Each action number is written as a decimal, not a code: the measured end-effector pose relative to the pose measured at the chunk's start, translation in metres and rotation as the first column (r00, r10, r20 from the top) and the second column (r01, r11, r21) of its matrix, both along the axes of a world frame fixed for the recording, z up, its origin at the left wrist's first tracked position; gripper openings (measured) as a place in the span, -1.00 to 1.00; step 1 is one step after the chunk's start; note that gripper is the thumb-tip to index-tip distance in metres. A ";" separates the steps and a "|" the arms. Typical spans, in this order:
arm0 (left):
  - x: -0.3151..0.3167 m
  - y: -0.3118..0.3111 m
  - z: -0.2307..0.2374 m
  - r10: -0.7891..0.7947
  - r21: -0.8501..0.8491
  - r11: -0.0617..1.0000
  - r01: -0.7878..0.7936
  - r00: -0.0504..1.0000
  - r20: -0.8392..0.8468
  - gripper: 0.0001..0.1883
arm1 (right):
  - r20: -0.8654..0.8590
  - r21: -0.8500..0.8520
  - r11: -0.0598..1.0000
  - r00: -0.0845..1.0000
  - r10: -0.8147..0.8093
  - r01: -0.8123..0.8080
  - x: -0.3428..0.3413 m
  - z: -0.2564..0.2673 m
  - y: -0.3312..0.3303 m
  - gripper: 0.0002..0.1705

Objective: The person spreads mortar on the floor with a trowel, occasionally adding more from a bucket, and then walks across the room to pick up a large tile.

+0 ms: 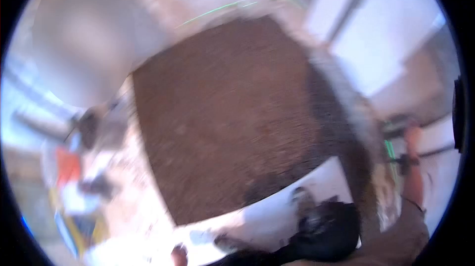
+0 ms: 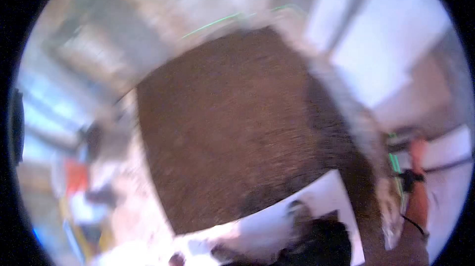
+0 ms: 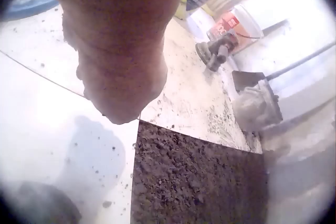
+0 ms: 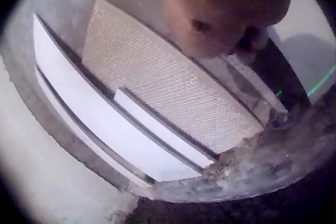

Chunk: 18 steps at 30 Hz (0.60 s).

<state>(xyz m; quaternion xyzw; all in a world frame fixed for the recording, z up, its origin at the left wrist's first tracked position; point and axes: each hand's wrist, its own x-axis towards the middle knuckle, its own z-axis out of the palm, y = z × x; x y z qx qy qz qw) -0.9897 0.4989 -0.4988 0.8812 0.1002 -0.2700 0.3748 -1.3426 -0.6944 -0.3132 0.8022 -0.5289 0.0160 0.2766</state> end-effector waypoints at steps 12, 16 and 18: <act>0.012 -0.179 0.094 -0.002 0.428 0.896 -0.118 0.963 0.269 -0.51 | 0.458 0.255 0.961 0.861 -0.220 0.110 0.102 -0.001 0.057 -0.58; 0.020 -0.172 0.065 0.131 0.295 0.934 -0.202 0.960 0.246 -0.28 | 0.490 0.261 0.961 0.844 -0.218 0.097 0.092 -0.018 0.125 -0.51; 0.024 -0.176 0.048 0.138 0.488 0.844 -0.223 0.969 0.204 -0.16 | 0.457 0.415 0.910 0.866 -0.202 -0.007 0.080 -0.034 0.206 -0.47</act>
